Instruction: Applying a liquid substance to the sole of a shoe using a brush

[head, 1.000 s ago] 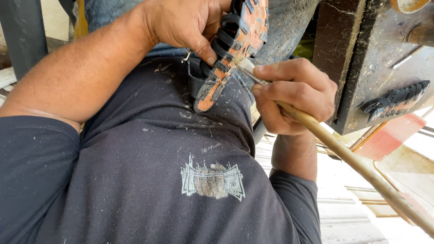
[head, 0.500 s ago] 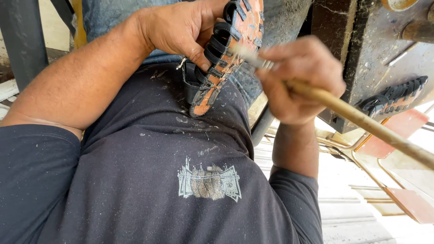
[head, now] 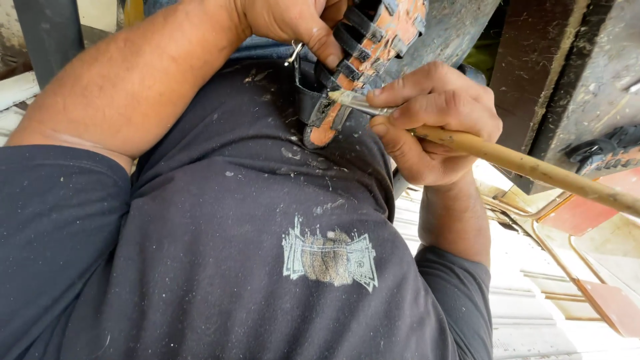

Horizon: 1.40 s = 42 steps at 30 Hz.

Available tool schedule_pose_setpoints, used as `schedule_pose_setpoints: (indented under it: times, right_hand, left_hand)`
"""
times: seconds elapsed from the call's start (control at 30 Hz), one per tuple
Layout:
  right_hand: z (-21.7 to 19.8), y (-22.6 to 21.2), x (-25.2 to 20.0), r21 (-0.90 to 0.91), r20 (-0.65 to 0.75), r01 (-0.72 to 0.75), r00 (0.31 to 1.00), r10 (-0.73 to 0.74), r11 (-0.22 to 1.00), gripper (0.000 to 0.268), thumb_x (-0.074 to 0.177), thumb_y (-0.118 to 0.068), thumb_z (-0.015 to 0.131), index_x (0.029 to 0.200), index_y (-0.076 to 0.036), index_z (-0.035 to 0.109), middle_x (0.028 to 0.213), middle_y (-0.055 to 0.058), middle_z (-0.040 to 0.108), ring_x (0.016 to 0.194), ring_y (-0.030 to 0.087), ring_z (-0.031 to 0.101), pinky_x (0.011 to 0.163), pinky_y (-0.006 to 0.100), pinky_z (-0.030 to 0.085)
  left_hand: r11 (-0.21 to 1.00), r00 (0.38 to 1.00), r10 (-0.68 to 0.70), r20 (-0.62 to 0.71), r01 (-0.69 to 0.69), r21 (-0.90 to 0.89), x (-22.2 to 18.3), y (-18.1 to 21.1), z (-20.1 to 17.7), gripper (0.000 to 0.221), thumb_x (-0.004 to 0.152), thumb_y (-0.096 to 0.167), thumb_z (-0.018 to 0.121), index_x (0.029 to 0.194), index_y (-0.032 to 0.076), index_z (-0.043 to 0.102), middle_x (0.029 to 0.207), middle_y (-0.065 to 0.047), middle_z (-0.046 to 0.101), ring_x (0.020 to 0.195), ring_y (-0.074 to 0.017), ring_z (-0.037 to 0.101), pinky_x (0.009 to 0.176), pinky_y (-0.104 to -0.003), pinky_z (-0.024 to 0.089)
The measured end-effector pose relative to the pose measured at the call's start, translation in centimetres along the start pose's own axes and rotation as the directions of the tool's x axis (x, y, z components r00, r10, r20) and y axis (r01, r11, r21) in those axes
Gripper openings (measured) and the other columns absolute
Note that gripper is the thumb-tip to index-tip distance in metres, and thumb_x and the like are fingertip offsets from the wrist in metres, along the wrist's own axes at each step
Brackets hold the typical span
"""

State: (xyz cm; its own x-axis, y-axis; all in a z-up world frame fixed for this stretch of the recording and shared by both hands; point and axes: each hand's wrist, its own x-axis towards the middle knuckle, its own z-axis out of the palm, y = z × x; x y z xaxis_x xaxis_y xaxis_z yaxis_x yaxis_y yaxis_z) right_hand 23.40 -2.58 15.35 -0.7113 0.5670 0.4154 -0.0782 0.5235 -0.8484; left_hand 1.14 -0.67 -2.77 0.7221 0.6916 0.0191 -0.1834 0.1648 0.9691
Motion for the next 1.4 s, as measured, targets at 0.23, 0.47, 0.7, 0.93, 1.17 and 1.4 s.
schedule_pose_setpoints:
  times: [0.23, 0.47, 0.7, 0.93, 1.17, 1.4]
  right_hand:
    - [0.8, 0.0, -0.5, 0.054, -0.02, -0.008, 1.0, 0.009, 0.998, 0.015, 0.089, 0.0, 0.074, 0.08, -0.001, 0.063, 0.091, 0.027, 0.071, 0.067, 0.025, 0.069, 0.057, 0.031, 0.052]
    - [1.2, -0.9, 0.0, 0.033, 0.095, 0.1, 0.99, -0.103, 0.994, 0.01, 0.092, 0.0, 0.069, 0.083, -0.003, 0.065, 0.086, 0.025, 0.072, 0.07, 0.026, 0.075, 0.057, 0.031, 0.058]
    - [1.0, 0.7, -1.2, 0.024, -0.106, 0.047, 0.993, -0.045, 0.999, 0.019, 0.09, 0.003, 0.074, 0.087, -0.005, 0.057, 0.085, 0.017, 0.069, 0.08, 0.032, 0.073, 0.062, 0.034, 0.059]
    - [0.4, 2.6, -1.0, 0.066, -0.183, 0.187, 0.968, -0.173, 0.98, 0.024, 0.087, 0.014, 0.071, 0.089, -0.006, 0.058, 0.081, 0.006, 0.064, 0.08, 0.03, 0.073, 0.056, 0.034, 0.062]
    - [-1.1, 1.9, 0.7, -0.082, -0.041, 0.214, 0.975, -0.218, 0.973, 0.011, 0.088, 0.005, 0.074, 0.084, -0.001, 0.066, 0.084, 0.022, 0.07, 0.068, 0.023, 0.073, 0.051, 0.028, 0.06]
    - [-2.8, 0.5, 3.0, -0.154, -0.156, 0.127, 0.976, -0.151, 0.98, 0.009, 0.092, 0.0, 0.07, 0.087, -0.003, 0.063, 0.09, 0.022, 0.07, 0.075, 0.028, 0.071, 0.061, 0.035, 0.056]
  left_hand:
    - [0.951, 0.993, -0.113, 0.023, 0.115, -0.288, -0.1, -0.3, 1.0, 0.038, 0.079, 0.025, 0.081, 0.109, 0.005, 0.067, 0.101, -0.002, 0.072, 0.088, -0.0144, 0.072, 0.078, -0.027, 0.063]
    - [0.936, 0.996, -0.032, 0.082, 0.059, -0.346, 0.1, 0.7, 1.1, 0.056, 0.082, 0.02, 0.072, 0.134, 0.005, 0.059, 0.133, -0.007, 0.069, 0.117, -0.0202, 0.071, 0.106, -0.033, 0.06]
    - [0.902, 0.992, -0.017, 0.126, 0.07, -0.426, -0.1, 2.9, 1.4, 0.062, 0.081, 0.022, 0.072, 0.138, 0.003, 0.056, 0.135, -0.01, 0.067, 0.12, -0.0217, 0.069, 0.108, -0.035, 0.059]
    - [0.996, 0.999, -0.001, -0.034, -0.002, -0.094, 0.4, -2.2, 0.1, 0.044, 0.074, 0.037, 0.085, 0.089, 0.008, 0.055, 0.066, 0.004, 0.044, 0.057, -0.005, 0.041, 0.049, -0.022, 0.027]
    - [1.0, 0.999, 0.014, 0.041, -0.014, -0.008, 0.3, 3.9, 0.3, 0.09, 0.07, 0.039, 0.083, 0.14, 0.003, 0.04, 0.058, -0.001, 0.047, 0.047, -0.005, 0.038, 0.037, -0.022, 0.025]
    - [0.889, 0.974, 0.208, 0.091, -0.15, -0.432, 0.7, 6.7, 0.7, 0.082, 0.077, 0.005, 0.085, 0.144, 0.013, 0.038, 0.13, -0.008, 0.059, 0.115, -0.019, 0.066, 0.1, -0.038, 0.063]
